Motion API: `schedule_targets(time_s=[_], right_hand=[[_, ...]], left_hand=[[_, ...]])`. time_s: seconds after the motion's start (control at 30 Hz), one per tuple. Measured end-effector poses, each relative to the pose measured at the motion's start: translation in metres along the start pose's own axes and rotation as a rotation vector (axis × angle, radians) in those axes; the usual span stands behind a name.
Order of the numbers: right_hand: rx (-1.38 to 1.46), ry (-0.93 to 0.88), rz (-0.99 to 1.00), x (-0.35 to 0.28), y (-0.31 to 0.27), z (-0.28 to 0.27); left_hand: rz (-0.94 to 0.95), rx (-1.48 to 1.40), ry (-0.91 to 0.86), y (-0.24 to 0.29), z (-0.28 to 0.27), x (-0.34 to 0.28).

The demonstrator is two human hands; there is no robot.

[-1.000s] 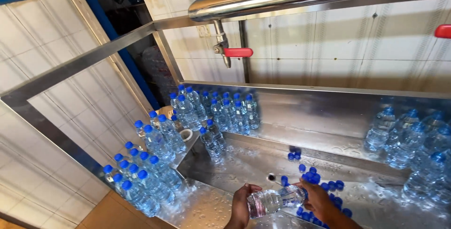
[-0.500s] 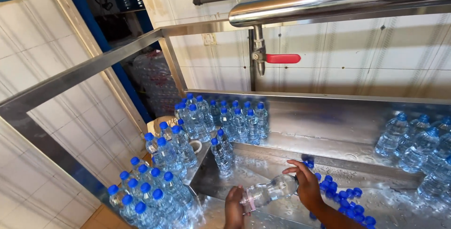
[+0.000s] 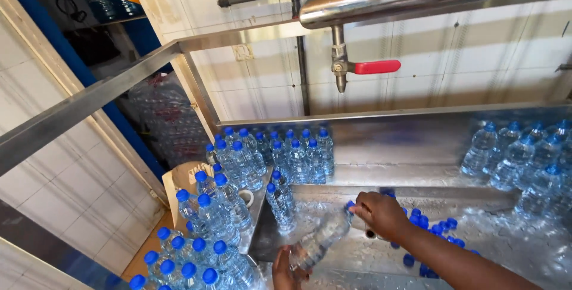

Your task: Manual capping of plastic water bottles at a production station

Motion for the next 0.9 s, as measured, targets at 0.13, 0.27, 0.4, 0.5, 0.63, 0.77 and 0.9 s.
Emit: schedule_targets(time_s=[0.13, 0.27, 0.4, 0.5, 0.63, 0.77, 0.9], right_hand=[[-0.375, 0.028, -0.314, 0.004, -0.004, 0.030], [0.092, -0.148, 0.143, 0.022, 0.078, 0.084], [-0.193, -0.036, -0.462, 0.000, -0.024, 0.066], [-0.472, 0.066, -0.833, -0.002, -0.051, 0.082], [0.085, -0.372, 0.456, 0.042, 0.053, 0.122], [0.036, -0.521, 0.512, 0.053, 0.024, 0.143], [0.312, -0.397, 0.172, 0.111, -0.065, 0.170]], left_hand=[[-0.504, 0.262, 0.033, -0.012, 0.009, -0.040], [-0.105, 0.562, -0.023, 0.007, -0.015, 0.000], [-0.723, -0.384, -0.082, -0.101, -0.062, 0.029], [-0.203, 0.507, -0.193, -0.052, -0.072, 0.048], [0.411, 0.745, -0.206, 0.044, -0.039, 0.016], [0.852, 1.269, -0.490, 0.045, -0.026, -0.012], [0.394, 1.197, -0.134, 0.008, -0.052, 0.030]])
Point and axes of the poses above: each hand's wrist, its own x-axis towards the middle knuckle, its own z-axis out of the palm, y = z × x, the point moved 10 cm from there along x, towards the middle knuckle, and after that the axes turned 10 degrees about -y, right-handed, at the moved point
